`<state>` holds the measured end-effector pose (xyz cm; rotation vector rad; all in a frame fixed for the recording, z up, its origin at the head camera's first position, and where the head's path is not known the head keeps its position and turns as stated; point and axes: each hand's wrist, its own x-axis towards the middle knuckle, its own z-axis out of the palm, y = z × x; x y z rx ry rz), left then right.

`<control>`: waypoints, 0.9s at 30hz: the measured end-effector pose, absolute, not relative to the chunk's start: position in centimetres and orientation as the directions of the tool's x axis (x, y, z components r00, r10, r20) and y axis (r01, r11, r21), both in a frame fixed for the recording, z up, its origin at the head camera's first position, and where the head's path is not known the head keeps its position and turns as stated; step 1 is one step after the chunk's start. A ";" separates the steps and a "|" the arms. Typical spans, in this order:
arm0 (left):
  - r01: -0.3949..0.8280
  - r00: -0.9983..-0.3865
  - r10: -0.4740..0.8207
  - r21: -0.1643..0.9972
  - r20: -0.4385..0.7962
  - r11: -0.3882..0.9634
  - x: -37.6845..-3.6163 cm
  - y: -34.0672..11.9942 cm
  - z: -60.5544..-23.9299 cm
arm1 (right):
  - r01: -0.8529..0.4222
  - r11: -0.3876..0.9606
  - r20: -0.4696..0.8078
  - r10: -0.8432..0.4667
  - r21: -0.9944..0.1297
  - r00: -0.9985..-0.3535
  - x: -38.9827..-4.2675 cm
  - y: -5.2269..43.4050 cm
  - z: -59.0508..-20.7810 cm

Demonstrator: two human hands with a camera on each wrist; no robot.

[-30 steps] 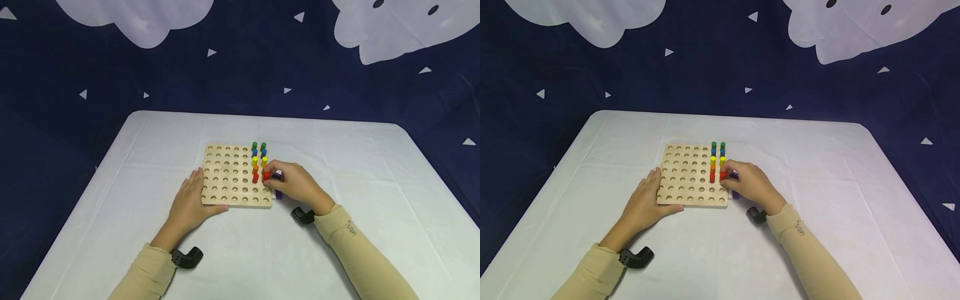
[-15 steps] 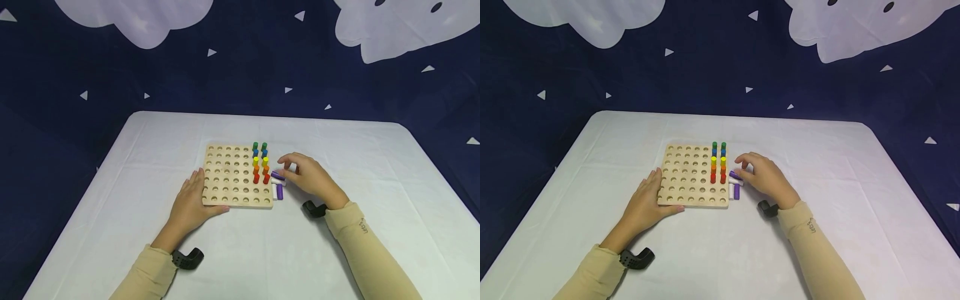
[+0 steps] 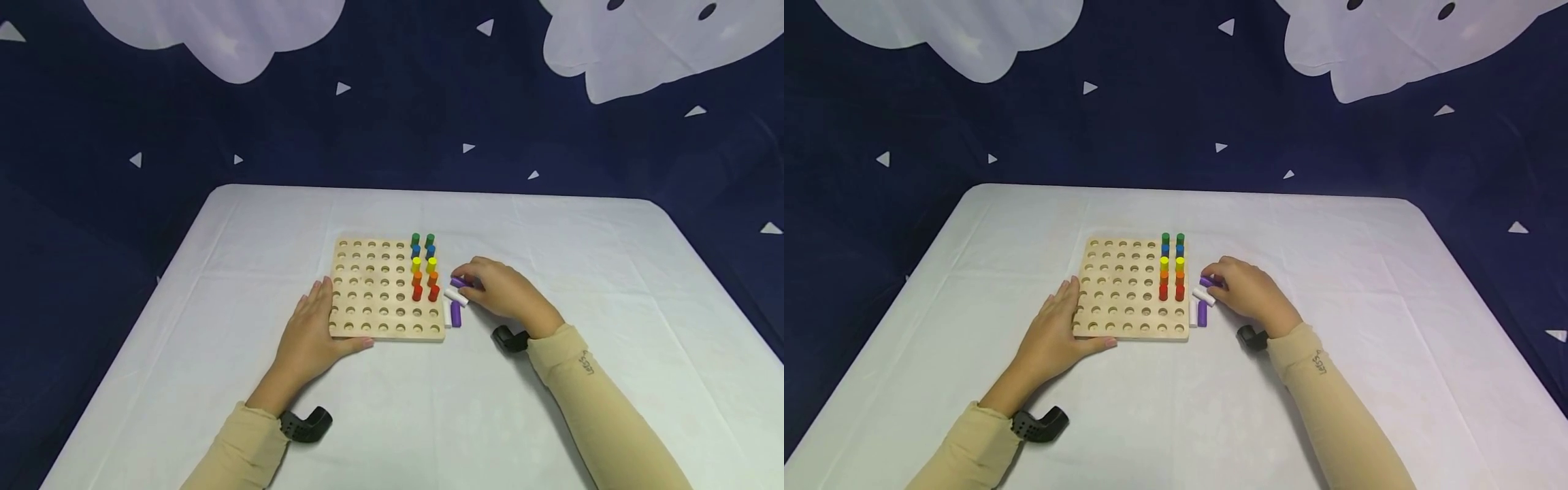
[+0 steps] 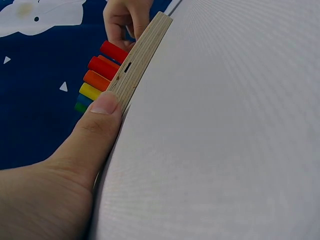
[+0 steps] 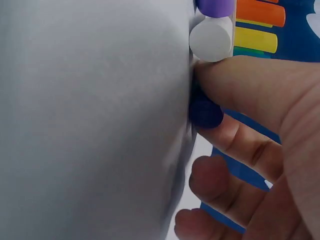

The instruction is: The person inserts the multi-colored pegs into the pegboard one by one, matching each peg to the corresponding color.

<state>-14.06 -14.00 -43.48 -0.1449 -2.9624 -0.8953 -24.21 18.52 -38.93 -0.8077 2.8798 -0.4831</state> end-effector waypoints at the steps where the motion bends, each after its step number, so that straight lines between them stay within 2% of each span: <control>1: 0.102 -0.995 0.077 0.550 0.069 0.829 -14.0 -14.0 -43.5 | -0.486 0.807 -0.023 -0.522 -0.336 -0.852 -24.2 18.6 -39.0; 4: 0.102 -0.995 0.076 0.550 0.070 0.829 -14.0 -14.0 -43.5 | -0.475 0.797 -0.010 -0.515 -0.373 -0.857 -23.9 19.0 -39.2; 13: 0.107 -0.994 0.078 0.551 0.076 0.828 -14.1 -14.0 -43.5 | -0.431 0.694 0.100 -0.464 -0.577 -0.880 -21.9 19.0 -38.1; 20: 0.115 -0.993 0.088 0.544 0.075 0.831 -14.0 -14.1 -43.4 | -0.420 0.652 0.107 -0.463 -0.631 -0.880 -20.6 17.8 -37.4; 27: 0.122 -0.992 0.090 0.543 0.084 0.831 -14.0 -14.2 -43.3 | -0.509 0.580 0.144 -0.559 -0.636 -0.817 -19.2 15.2 -37.3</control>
